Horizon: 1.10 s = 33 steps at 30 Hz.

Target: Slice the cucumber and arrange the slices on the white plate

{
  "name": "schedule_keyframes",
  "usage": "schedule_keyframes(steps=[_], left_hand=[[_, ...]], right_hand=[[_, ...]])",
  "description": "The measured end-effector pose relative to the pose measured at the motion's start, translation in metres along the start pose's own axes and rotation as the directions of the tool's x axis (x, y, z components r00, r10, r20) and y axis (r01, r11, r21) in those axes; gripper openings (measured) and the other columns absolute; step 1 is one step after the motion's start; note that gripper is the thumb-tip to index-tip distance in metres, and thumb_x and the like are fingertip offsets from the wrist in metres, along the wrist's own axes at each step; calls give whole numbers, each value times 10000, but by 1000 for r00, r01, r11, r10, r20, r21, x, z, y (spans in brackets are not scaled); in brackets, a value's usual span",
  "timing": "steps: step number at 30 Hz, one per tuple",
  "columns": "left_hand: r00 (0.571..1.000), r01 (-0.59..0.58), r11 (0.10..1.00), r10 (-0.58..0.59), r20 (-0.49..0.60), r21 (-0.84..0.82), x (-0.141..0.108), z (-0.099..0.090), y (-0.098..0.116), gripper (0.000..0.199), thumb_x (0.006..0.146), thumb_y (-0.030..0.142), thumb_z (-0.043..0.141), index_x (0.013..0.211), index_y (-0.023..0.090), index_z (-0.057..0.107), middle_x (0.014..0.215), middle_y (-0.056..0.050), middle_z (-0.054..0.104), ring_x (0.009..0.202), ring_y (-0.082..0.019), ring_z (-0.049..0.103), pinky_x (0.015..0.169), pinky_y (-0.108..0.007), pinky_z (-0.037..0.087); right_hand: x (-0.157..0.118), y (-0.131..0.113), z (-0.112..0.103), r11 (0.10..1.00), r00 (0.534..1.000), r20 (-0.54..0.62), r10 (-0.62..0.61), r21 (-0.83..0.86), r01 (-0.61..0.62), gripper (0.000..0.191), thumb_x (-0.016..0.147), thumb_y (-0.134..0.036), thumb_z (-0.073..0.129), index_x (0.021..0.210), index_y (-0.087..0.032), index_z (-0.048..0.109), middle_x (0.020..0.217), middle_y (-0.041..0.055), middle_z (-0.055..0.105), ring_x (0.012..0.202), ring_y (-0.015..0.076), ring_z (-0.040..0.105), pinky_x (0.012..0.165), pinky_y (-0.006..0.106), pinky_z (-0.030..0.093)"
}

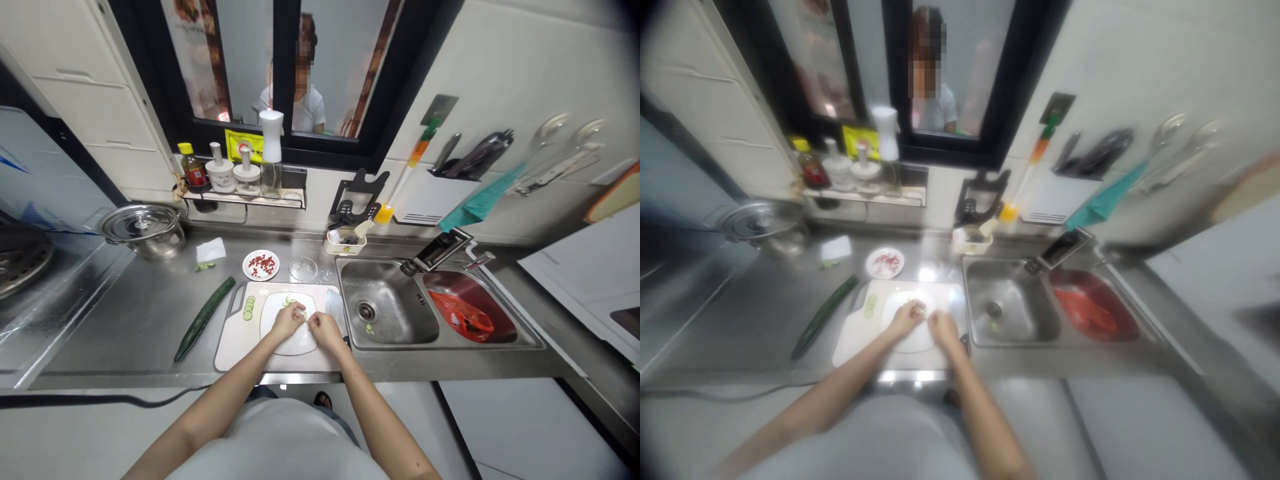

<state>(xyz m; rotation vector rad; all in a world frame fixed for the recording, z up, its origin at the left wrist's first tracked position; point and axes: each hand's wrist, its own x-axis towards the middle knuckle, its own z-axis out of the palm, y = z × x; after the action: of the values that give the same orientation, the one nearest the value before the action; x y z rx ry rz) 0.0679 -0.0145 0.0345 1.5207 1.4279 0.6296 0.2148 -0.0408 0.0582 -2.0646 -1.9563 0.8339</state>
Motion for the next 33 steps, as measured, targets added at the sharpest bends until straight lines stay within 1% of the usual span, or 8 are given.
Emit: schedule_keyframes(steps=[5, 9, 13, 18, 22, 24, 28, 33], left_hand=[[999, -37, 985, 39, -7, 169, 7, 4, 1, 274, 754, 75, 572, 992, 178, 660, 744, 8, 664, 689, -114, 599, 674, -207, 428], [996, -89, 951, 83, 35, 296, 10, 5, 0, 257, 774, 106, 562, 992, 183, 674, 795, -15, 674, 735, -135, 608, 706, -227, 428], [989, -149, 915, 137, 58, 375, 11, 7, -2, 244, 796, 124, 541, 989, 179, 678, 849, -39, 676, 812, -159, 609, 762, -253, 428], [986, -168, 902, 161, 51, 399, 11, 8, -5, 228, 812, 141, 541, 995, 171, 674, 865, -46, 661, 839, -168, 591, 796, -270, 427], [983, -176, 896, 179, 30, 408, 10, 7, -8, 221, 827, 174, 553, 1014, 172, 671, 873, -52, 646, 876, -183, 581, 825, -289, 427], [984, -172, 891, 179, 23, 420, 9, 8, -9, 201, 831, 189, 560, 992, 166, 677, 892, -65, 645, 902, -196, 577, 839, -303, 427], [984, -172, 882, 176, 33, 438, 8, 9, -9, 183, 845, 195, 557, 968, 164, 689, 948, -84, 643, 943, -203, 571, 871, -318, 421], [983, -176, 880, 180, 33, 441, 10, 10, -10, 196, 864, 205, 543, 985, 173, 694, 978, -80, 634, 984, -202, 560, 888, -312, 412]], right_hand=[[0, 1, 6, 992, 999, -30, -10, -130, 6, 214, 897, -225, 473, 923, -169, 678, 874, 61, 697, 778, 143, 587, 642, 218, 313], [-1, 2, 14, 975, 995, -85, -49, -220, 29, 199, 912, -217, 466, 933, -184, 661, 925, 57, 681, 858, 153, 575, 705, 233, 309], [-2, 3, 21, 957, 988, -127, -82, -287, 43, 192, 927, -224, 454, 926, -191, 644, 928, 51, 664, 879, 163, 557, 727, 251, 298], [-6, 7, 26, 946, 978, -152, -141, -311, 88, 220, 957, -234, 414, 974, -192, 629, 946, 51, 649, 893, 159, 538, 745, 251, 299], [-14, 10, 28, 915, 976, -117, -181, -384, 124, 261, 963, -231, 396, 1045, -216, 643, 958, 63, 642, 895, 173, 537, 749, 267, 301], [-17, 10, 28, 905, 979, -96, -180, -407, 126, 273, 958, -221, 400, 1073, -223, 648, 946, 69, 643, 893, 180, 540, 752, 275, 306], [-20, 7, 29, 913, 986, -74, -146, -394, 106, 276, 949, -216, 420, 1097, -225, 652, 937, 78, 649, 890, 180, 547, 761, 278, 319], [-19, 4, 28, 921, 991, -83, -104, -383, 65, 292, 952, -228, 410, 1120, -222, 649, 930, 84, 659, 887, 175, 555, 755, 272, 328]])
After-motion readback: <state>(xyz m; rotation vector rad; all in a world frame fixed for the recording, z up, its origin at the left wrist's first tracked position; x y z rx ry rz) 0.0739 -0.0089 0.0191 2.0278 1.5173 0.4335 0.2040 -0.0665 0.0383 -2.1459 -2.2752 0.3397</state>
